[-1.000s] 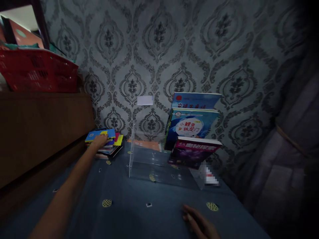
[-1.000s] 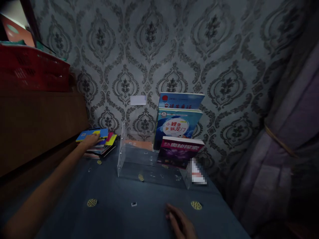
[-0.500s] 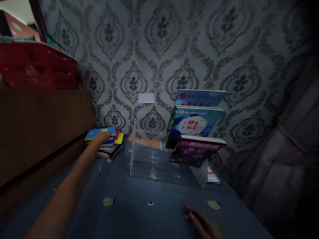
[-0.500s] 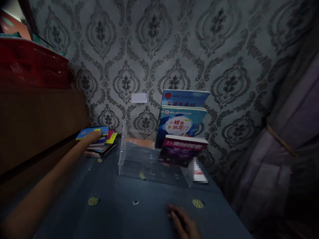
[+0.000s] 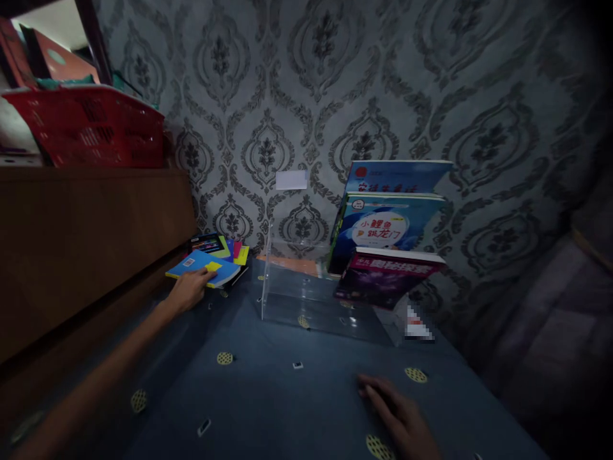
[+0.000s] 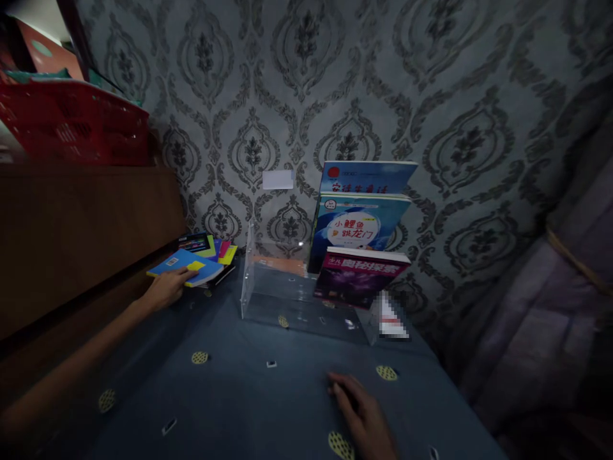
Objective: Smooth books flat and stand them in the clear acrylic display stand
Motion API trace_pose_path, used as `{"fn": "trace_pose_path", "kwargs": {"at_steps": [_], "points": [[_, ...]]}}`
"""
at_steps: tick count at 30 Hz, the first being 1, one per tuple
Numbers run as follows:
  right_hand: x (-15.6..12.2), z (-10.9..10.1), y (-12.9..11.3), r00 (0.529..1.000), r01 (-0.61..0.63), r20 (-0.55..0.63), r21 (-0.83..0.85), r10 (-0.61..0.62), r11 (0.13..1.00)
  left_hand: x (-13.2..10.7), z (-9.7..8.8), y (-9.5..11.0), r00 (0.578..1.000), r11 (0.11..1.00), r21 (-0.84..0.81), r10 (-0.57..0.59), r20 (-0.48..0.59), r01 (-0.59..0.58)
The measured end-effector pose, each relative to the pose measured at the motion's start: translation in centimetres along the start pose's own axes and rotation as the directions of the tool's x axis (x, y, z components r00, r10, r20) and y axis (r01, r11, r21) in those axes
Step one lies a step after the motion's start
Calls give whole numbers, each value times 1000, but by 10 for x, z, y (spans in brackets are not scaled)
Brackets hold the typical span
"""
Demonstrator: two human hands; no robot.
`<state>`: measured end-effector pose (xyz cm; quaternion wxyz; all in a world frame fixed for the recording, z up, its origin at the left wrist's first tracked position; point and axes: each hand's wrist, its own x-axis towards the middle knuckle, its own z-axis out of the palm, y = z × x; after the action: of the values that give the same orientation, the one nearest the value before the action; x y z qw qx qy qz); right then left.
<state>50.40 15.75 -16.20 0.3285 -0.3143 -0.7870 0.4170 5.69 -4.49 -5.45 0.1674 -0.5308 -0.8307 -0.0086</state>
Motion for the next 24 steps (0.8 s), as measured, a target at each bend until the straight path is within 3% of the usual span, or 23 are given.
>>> {"fn": "trace_pose_path", "kwargs": {"at_steps": [3, 7, 12, 15, 18, 24], "points": [[-3, 1, -2, 1000, 19, 15, -18, -19, 1000, -55, 18, 22, 999, 994, -94, 49, -22, -51], [-6, 2, -5, 999, 31, 45, -38, -29, 999, -124, 29, 58, 983, 958, -236, 177, 52, -160], [-10, 6, -7, 996, 71, 61, -50, -68, 996, -169, 22, 89, 957, 899, -339, 288, -22, -278], [-12, 7, -9, 994, 91, 67, -57, -87, 994, -179, 22, 111, 923, 841, -395, 380, -56, -370], [-13, 9, -10, 992, 98, 81, -70, -93, 993, -176, 19, 143, 859, 740, -470, 504, -86, -481], [-15, 6, -12, 994, 105, 46, -76, -102, 992, -117, 4, 207, 647, 450, -644, 757, -91, -618]]}}
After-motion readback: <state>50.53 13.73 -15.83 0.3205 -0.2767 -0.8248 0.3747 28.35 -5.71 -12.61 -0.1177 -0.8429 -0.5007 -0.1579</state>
